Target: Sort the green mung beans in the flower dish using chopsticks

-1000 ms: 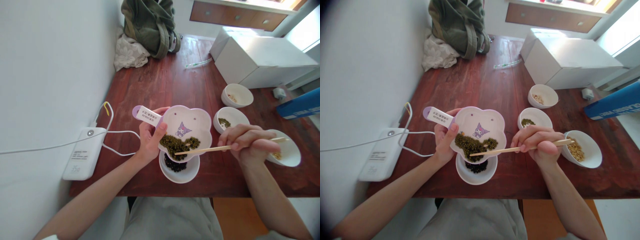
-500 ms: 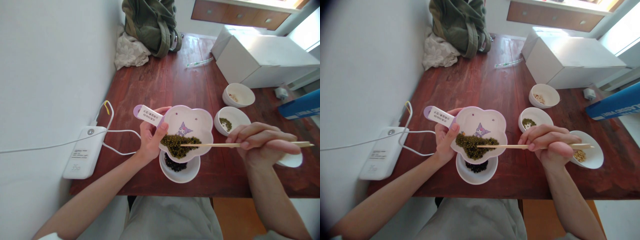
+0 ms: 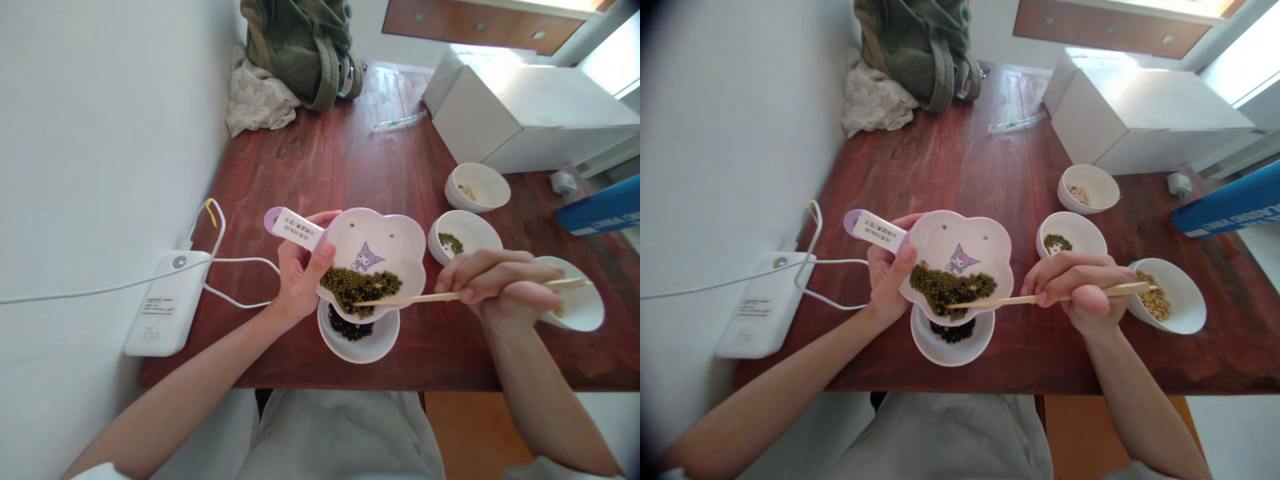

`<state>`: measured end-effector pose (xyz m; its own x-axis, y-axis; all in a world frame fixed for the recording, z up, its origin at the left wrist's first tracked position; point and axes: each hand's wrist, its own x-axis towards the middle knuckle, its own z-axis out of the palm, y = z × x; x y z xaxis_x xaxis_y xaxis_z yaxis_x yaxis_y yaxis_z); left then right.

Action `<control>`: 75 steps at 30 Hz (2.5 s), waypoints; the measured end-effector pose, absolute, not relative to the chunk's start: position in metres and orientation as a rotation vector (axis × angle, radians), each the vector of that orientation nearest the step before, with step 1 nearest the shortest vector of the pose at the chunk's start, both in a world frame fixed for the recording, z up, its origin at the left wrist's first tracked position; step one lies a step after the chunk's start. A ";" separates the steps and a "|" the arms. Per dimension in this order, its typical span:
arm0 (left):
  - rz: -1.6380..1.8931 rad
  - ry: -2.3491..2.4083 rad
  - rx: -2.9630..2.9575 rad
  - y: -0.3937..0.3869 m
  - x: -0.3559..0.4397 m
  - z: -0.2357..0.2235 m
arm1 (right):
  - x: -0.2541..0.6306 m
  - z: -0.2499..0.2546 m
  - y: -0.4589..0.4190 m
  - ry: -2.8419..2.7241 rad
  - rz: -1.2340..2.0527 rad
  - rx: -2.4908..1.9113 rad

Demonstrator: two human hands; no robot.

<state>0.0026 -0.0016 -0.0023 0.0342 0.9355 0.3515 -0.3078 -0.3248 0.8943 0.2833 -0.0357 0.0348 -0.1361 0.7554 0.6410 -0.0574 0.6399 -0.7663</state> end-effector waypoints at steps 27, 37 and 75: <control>1.544 0.739 1.244 -0.002 0.003 -0.002 | 0.292 0.039 -0.034 -1.634 0.653 -0.543; 1.552 0.767 1.248 -0.002 0.004 -0.003 | 0.297 0.043 -0.029 -1.647 0.675 -0.528; 1.551 0.738 1.347 -0.001 0.003 -0.001 | 0.293 0.041 -0.033 -1.546 0.731 -0.659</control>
